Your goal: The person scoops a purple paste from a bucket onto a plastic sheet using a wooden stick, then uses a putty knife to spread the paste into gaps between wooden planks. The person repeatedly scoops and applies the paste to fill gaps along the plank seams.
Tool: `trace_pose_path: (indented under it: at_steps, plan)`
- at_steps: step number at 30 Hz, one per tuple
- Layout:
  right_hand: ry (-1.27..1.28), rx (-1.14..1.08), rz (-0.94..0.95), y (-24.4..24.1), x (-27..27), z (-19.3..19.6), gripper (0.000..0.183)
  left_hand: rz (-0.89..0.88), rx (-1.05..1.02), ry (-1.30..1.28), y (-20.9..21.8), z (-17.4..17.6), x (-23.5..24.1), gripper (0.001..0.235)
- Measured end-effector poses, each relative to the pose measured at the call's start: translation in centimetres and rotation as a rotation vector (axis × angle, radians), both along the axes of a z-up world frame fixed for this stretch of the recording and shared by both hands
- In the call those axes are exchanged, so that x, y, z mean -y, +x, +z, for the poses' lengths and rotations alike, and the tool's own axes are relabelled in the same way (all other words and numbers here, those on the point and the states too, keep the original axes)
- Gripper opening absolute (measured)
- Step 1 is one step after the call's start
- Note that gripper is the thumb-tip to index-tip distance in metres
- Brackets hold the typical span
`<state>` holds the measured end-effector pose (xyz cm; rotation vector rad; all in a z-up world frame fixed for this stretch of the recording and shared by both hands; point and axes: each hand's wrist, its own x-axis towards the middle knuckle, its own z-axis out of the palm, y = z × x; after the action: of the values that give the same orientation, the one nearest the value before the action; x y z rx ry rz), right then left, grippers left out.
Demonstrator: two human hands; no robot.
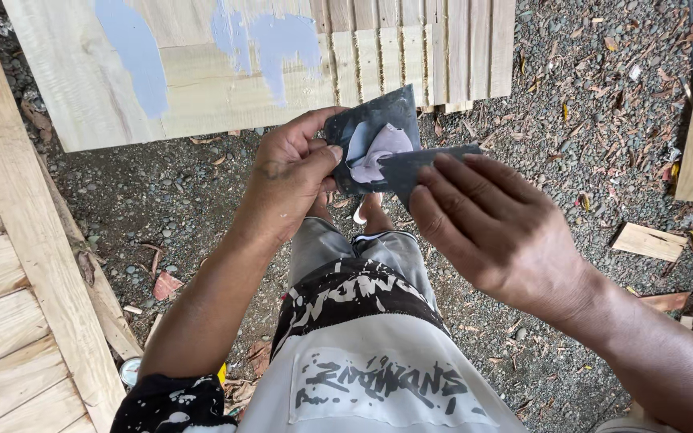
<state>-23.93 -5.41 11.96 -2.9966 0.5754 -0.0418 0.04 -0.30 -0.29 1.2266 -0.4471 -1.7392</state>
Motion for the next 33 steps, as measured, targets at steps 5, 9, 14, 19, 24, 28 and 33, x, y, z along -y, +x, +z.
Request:
trace_pose_path:
  at_steps: [5, 9, 14, 19, 24, 28, 33]
  plan:
    - [-0.016, 0.034, -0.009, 0.3, -0.2, -0.8, 0.023, 0.003, 0.015, -0.044, 0.5, -0.3, 0.0, 0.044]
    - [0.010, 0.057, -0.032, 0.1, -0.2, -1.5, 0.023, 0.007, 0.051, -0.092, 0.8, -1.0, 0.2, 0.043]
    - [0.090, 0.083, -0.076, 0.2, -0.6, -1.8, 0.023, -0.025, 0.100, -0.012, 0.5, -2.0, -0.4, 0.043]
    - [0.142, 0.149, -0.135, -0.4, 0.7, -3.0, 0.025, 0.054, -0.069, 0.020, -0.8, -3.5, 0.7, 0.044]
    - [0.187, 0.148, -0.065, -2.8, 3.8, -5.0, 0.026, -0.008, 0.024, 0.091, -3.0, -5.0, 3.1, 0.047]
    - [0.313, 0.184, -0.060, -6.1, 8.0, -4.9, 0.028, -0.142, 0.164, 0.048, -4.9, -5.7, 4.6, 0.046]
    - [0.359, 0.127, 0.122, -9.5, 15.1, -7.0, 0.032, -0.011, 0.056, 0.001, -8.7, -7.7, 8.0, 0.038]
